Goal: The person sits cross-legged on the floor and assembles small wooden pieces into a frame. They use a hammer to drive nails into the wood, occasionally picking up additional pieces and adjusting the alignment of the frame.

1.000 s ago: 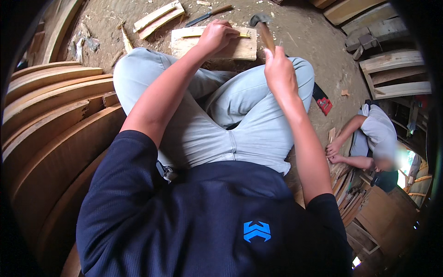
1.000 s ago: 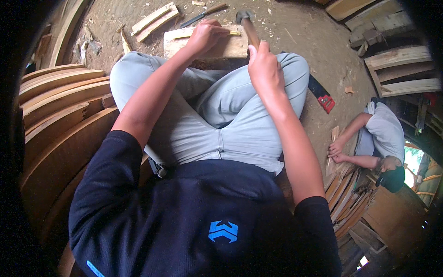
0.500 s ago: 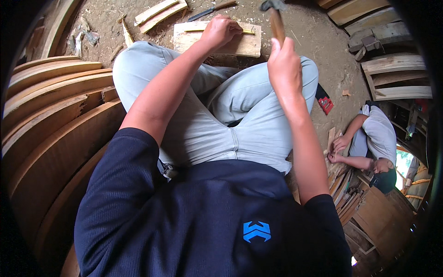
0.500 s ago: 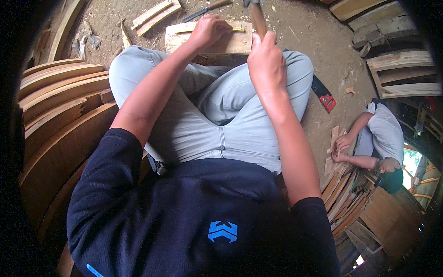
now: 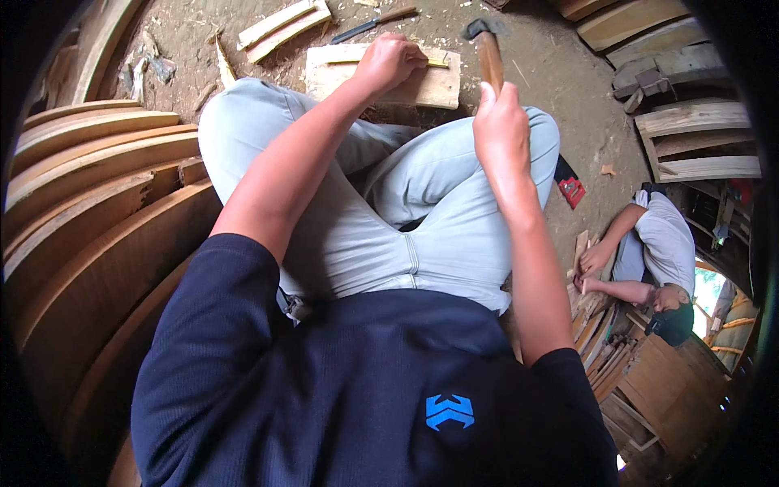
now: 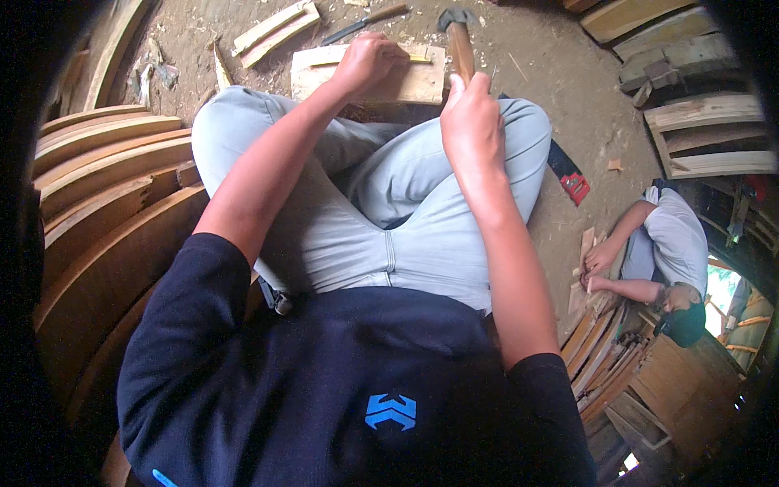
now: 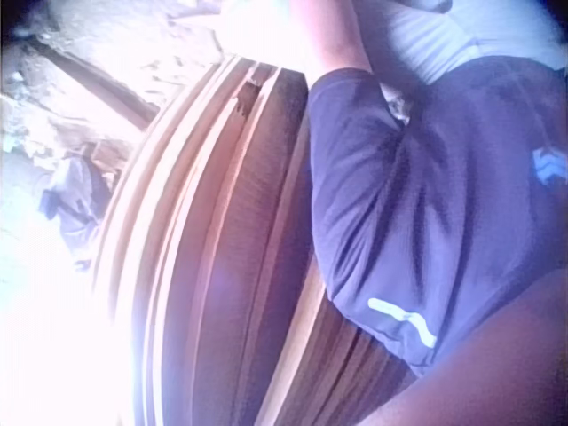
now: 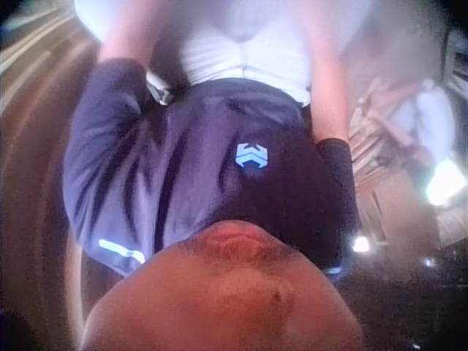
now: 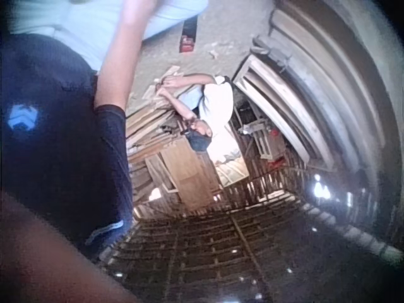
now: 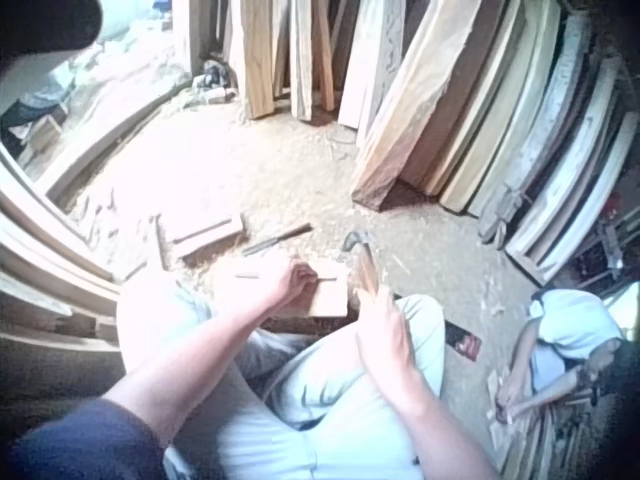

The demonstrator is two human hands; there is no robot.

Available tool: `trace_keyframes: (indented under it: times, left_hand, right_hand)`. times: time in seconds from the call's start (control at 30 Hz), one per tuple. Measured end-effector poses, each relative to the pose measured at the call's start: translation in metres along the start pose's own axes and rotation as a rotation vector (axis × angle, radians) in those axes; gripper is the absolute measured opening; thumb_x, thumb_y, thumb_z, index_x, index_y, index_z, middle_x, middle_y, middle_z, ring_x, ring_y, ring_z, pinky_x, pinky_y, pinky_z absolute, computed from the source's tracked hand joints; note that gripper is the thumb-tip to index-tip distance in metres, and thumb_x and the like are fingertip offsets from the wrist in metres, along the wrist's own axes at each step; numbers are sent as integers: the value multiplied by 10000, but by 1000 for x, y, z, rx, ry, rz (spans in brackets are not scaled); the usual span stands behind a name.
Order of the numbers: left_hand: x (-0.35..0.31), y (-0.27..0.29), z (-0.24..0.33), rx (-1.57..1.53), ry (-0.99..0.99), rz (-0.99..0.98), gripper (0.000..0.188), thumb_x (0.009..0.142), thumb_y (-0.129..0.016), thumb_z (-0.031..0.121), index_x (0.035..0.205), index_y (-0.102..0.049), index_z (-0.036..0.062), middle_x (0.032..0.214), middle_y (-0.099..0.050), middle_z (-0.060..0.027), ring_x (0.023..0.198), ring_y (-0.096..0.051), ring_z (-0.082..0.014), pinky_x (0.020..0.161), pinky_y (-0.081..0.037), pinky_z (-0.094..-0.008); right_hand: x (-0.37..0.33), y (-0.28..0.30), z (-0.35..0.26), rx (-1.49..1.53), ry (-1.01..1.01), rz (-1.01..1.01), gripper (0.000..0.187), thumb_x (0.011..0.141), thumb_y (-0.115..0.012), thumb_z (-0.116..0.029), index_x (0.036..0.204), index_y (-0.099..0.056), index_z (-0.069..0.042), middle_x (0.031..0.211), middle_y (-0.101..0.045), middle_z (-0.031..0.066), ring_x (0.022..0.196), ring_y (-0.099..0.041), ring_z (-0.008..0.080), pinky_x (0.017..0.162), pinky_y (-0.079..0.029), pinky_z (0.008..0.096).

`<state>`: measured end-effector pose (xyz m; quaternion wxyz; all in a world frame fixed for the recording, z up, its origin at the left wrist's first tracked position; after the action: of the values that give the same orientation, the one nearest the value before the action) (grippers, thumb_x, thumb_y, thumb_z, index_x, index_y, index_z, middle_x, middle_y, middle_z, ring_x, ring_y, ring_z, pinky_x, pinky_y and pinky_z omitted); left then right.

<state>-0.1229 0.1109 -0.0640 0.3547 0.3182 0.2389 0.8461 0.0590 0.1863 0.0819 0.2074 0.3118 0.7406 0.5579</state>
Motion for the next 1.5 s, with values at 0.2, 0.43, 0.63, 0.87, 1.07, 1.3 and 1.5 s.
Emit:
trace_keyframes:
  times: [0.2,0.43,0.63,0.87,1.07,1.3,1.5]
  left_hand:
    - [0,-3,-3,10,12,-11,128,813,-723,191,898,-794,126,834,-683,-125,867,-659,-330,807,-541,-420]
    - [1,-3,-2,-5,-21,7,133,818,-734,216,902,-790,129,840,-681,-121,858,-654,-332,804,-536,-424]
    - [0,-7,-10,6,-23,24,136,815,-757,216,890,-784,106,832,-677,-130,837,-658,-339,785,-537,-428]
    - [2,-8,-7,-20,-6,-10,126,815,-755,190,895,-783,97,842,-686,-120,850,-662,-337,796,-541,-418]
    - [2,-6,-5,7,12,-12,123,817,-747,175,905,-781,96,854,-681,-119,859,-661,-333,809,-541,-415]
    - [4,-6,-9,17,28,-33,133,806,-744,251,874,-788,145,847,-684,-100,904,-647,-325,824,-535,-424]
    - [-1,-7,-5,5,9,7,122,795,-742,144,903,-783,103,839,-673,-130,855,-652,-342,802,-539,-429]
  right_hand:
    - [12,-3,-3,19,62,45,318,1040,-505,-302,1014,-499,15,785,-664,317,793,-671,497,671,-528,586]
    - [5,-7,-1,-56,18,-110,359,1041,-493,-322,1035,-536,34,826,-673,322,849,-672,502,736,-540,579]
    - [20,20,-27,74,65,93,357,1046,-480,-327,1030,-532,26,804,-666,322,822,-660,521,716,-526,583]
    - [19,-4,6,-92,-3,-229,392,1055,-449,-331,1077,-551,46,904,-673,343,920,-669,503,800,-530,569]
    - [27,20,-18,22,58,-43,391,1050,-457,-337,1064,-547,43,895,-673,341,913,-665,510,817,-518,588]
    - [40,1,-4,-82,63,-199,376,1047,-461,-327,1058,-561,36,907,-676,336,939,-660,514,842,-521,578]
    - [49,21,-9,-75,174,-64,396,1045,-472,-339,1048,-571,44,846,-667,338,870,-659,523,783,-532,578]
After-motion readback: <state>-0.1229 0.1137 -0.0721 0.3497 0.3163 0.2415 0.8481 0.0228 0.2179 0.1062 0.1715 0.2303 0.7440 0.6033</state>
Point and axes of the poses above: each hand's wrist, its own x-axis towards the middle knuckle, its own y-axis out of the back of the hand, z = x × y, the point moved 1 cm from there along x, towards the middle knuckle
